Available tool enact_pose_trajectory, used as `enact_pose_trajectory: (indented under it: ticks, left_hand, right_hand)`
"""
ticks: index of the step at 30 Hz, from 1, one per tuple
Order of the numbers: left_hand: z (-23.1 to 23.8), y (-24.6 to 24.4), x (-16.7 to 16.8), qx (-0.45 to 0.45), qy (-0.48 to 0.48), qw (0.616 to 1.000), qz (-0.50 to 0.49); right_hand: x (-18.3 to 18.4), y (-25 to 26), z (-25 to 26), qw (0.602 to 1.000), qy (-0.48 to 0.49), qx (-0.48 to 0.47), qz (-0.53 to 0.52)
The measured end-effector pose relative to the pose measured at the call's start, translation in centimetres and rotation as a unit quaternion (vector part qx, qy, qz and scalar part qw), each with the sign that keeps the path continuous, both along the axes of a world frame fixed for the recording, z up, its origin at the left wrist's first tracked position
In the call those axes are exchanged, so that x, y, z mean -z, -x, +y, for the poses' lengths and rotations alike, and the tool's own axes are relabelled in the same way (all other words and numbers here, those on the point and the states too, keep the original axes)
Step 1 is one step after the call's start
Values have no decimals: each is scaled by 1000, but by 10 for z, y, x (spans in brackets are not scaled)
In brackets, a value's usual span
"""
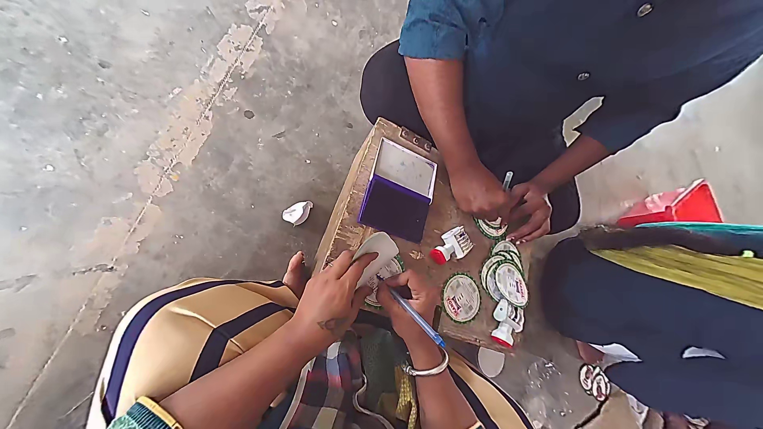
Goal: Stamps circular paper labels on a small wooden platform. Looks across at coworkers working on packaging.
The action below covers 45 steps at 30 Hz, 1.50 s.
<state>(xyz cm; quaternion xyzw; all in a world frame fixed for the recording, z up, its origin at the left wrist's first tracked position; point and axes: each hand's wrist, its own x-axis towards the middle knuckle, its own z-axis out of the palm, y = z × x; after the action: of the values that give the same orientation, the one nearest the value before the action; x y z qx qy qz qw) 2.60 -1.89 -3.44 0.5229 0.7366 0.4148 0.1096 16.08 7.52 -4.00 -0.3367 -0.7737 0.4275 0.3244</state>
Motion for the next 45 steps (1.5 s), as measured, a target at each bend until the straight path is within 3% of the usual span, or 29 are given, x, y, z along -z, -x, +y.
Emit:
enact_pose_trajectory:
  ticks: [45]
  left_hand:
    - [-1,0,4,9,-12,1000,14]
  right_hand:
    - [1,5,-2,998,17,59,17]
